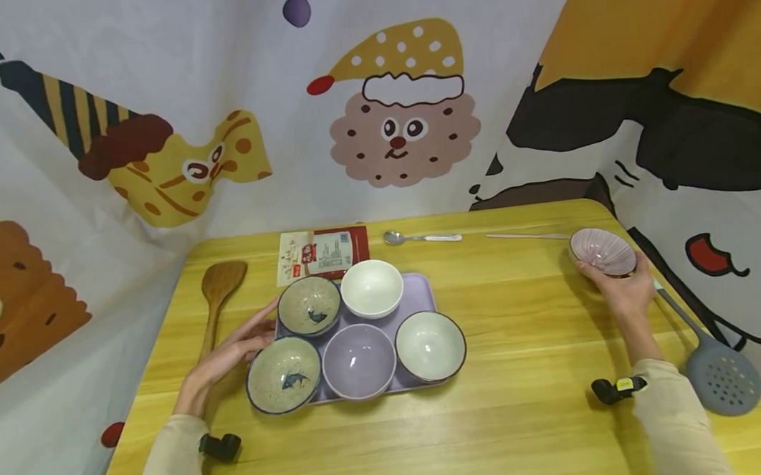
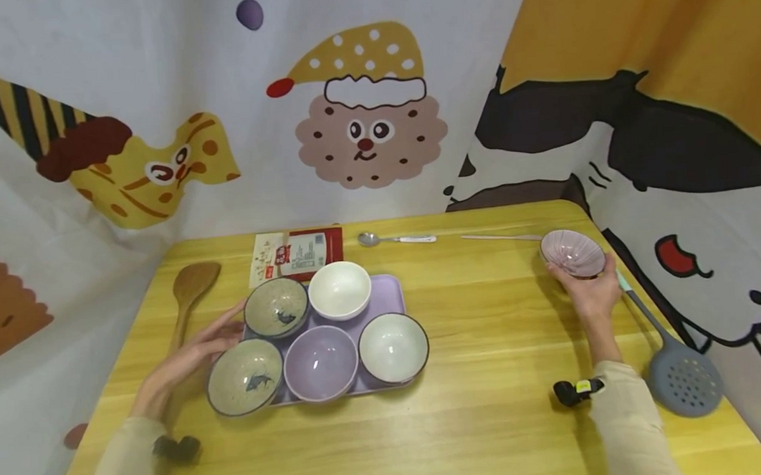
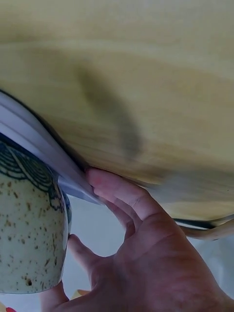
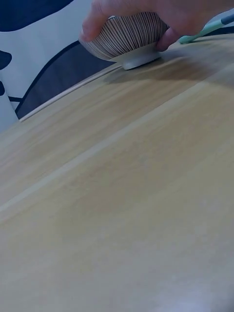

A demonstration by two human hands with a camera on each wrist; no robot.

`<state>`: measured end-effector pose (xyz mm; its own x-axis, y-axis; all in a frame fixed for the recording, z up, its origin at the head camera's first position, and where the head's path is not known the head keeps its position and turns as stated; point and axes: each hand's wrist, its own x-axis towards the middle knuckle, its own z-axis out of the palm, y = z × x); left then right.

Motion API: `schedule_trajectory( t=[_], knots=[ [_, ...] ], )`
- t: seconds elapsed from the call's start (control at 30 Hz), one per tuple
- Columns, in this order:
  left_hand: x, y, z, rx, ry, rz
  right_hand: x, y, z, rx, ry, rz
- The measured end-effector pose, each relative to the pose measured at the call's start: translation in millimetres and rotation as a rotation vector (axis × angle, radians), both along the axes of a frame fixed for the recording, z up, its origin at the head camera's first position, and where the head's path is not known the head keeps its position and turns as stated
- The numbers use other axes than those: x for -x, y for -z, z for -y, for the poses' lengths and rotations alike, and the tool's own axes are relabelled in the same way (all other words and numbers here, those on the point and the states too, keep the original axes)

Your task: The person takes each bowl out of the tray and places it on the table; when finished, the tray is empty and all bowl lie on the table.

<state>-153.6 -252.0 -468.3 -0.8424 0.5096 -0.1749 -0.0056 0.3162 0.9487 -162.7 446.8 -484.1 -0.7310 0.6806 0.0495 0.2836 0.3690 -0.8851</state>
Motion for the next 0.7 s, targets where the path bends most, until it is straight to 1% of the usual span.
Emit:
schedule_trajectory(
  t=[0.1, 0.2, 0.33, 0.43, 0.5, 0.6, 0.7],
  knots=[
    [2.8, 0.0, -0.5, 0.016, 0.002, 0.007, 2.3, 2.7, 0.1, -0.004, 0.001, 0.004],
    [7.0, -1.0, -0.2, 0.039, -0.012, 0.008, 3.6, 3.8, 0.5, -0.031, -0.032, 0.019],
    [19.3, 0.3, 0.2, 0.039, -0.023, -0.004, -1.0, -1.4, 1.3, -0.096, -0.086, 0.047],
    [29.8, 3.3, 2.9, 0.044, 0.006, -0.04, -7.5, -9.0, 5.2, -0.149, -0.086, 0.051],
    [35.4, 5.7, 5.8, 0.053, 0.035, -0.067, -12.6, -15.8, 9.3, -0.191, -0.067, 0.048],
    [41.2, 8.3, 8.6, 0.045, 0.058, -0.068, -20.3, -28.1, 16.7, -0.245, -0.03, 0.005],
    [44.8, 9.1, 8.8, 0.038, 0.046, -0.021, -27.1, -40.1, 27.6, -0.288, -0.006, -0.076]
  ],
)
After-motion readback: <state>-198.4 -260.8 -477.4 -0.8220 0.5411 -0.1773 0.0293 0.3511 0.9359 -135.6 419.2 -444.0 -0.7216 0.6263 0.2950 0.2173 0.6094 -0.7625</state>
